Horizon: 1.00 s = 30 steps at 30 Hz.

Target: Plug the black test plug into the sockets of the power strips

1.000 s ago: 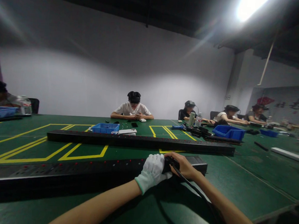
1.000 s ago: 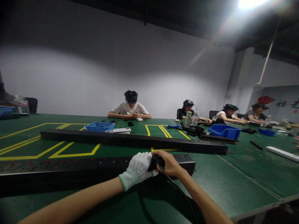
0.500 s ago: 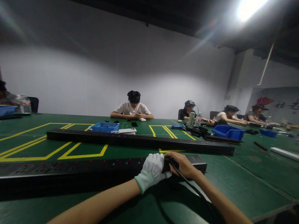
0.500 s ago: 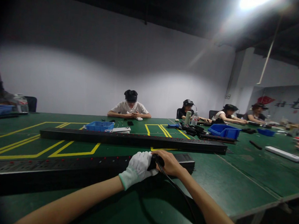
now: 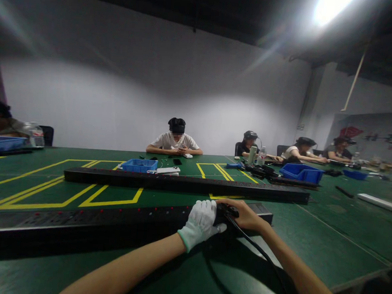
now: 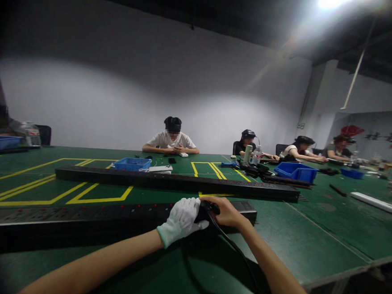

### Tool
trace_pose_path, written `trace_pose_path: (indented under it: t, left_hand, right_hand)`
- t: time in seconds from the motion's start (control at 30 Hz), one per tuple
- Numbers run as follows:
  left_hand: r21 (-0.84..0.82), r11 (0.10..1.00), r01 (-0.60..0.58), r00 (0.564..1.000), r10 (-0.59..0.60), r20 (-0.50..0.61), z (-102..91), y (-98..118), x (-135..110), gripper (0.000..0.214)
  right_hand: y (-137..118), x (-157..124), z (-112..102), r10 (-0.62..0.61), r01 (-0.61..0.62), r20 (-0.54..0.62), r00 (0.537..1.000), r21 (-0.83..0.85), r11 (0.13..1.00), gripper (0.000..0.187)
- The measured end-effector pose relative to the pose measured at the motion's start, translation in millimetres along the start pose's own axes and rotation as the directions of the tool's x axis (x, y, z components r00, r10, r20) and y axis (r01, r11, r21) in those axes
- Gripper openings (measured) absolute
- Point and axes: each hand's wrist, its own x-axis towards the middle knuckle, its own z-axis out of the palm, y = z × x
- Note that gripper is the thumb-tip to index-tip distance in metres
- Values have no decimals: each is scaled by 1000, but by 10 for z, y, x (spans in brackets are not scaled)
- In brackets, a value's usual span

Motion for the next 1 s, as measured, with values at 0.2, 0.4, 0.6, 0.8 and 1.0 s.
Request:
trace_pose_path:
  t: [0.2,0.4,0.6,0.8,1.0]
  left_hand:
    - [-15,1000,1,1000,-1,-2,-37,5,8,64]
    - [-41,999,-11,1000,10,-27,-3,-3,8,62]
    - [-28,999,-20,998,18,-59,31,-6,0,61]
    - [-33,999,-12,998,10,-59,7,0,6,60]
    - [-22,1000,-5,999,4,-53,33,4,-2,60]
  right_hand:
    - [-7,-3,4,25,-25,-2,1000,-2,1000,46]
    - [-28,3,9,43,-42,8,999,-34,999,49]
    - [-36,3,15,52,-52,-4,999,-97,994,49]
    - [-41,3,17,46,-47,-14,999,-82,996,45]
    - [-34,-11,32,11,-13,-19,1000,-90,996,46]
